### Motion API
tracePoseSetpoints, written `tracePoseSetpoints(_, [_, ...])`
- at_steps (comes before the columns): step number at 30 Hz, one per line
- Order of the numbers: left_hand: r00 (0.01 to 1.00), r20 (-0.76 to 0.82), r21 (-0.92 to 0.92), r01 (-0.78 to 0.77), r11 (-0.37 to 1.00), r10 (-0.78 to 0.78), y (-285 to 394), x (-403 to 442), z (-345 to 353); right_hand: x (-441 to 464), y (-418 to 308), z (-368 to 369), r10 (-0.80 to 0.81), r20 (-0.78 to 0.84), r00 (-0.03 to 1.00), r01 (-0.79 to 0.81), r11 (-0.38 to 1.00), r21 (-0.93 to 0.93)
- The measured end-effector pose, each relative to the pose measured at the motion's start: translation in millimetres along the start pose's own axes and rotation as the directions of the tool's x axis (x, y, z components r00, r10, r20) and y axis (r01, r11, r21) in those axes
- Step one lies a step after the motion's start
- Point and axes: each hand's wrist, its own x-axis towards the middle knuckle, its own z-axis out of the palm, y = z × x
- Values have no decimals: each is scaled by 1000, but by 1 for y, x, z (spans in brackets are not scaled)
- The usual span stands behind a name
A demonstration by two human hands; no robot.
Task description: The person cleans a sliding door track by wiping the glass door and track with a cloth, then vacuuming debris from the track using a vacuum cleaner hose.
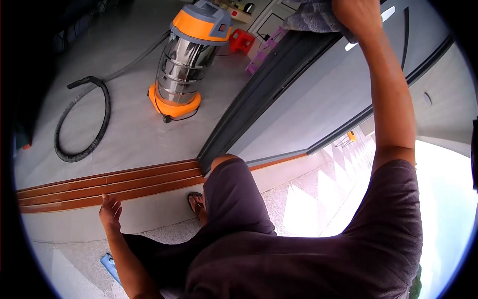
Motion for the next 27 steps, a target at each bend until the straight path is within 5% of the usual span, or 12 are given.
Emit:
tracePoseSetpoints(2, [999,-10,-28,-36,999,36,4,-2,0,1,34,5,19,-110,994,-41,978,-204])
tracePoseSetpoints(5, [1000,-5,-34,-28,999,27,3,-1,8,-7,18,30,28,129,991,-23,999,-40])
tracePoseSetpoints(6, [1000,3,-33,-17,999,17,4,1,12,-31,-14,33,-11,231,973,-24,988,149])
tracePoseSetpoints(7, [1000,-9,-58,-26,998,26,5,-5,22,-70,-52,45,-233,-82,969,243,958,152])
tracePoseSetpoints(9, [996,72,-61,-42,997,47,-7,9,32,-129,-161,14,-337,192,922,261,905,336])
tracePoseSetpoints(10, [993,108,-55,-52,997,58,-11,14,32,-168,-211,25,-424,121,897,334,832,442])
tracePoseSetpoints(12, [993,117,46,-37,998,31,-11,1,46,-214,-283,24,-629,231,742,427,709,561])
tracePoseSetpoints(16, [994,110,172,-10,985,-9,3,-26,45,-206,-287,41,-616,258,744,314,664,679])
tracePoseSetpoints(17, [996,89,182,-9,983,-7,4,-31,42,-192,-269,33,-601,260,756,384,729,566])
tracePoseSetpoints(20, [995,62,-6,-84,996,85,18,-43,26,-129,-195,31,-295,68,953,248,891,381])
tracePoseSetpoints(23, [999,-4,-75,-54,996,54,17,-35,2,-108,-166,54,-167,-94,981,190,916,354])
tracePoseSetpoints(27, [998,-41,-78,-41,996,38,19,-38,-4,-176,-267,48,-311,128,942,252,905,343])
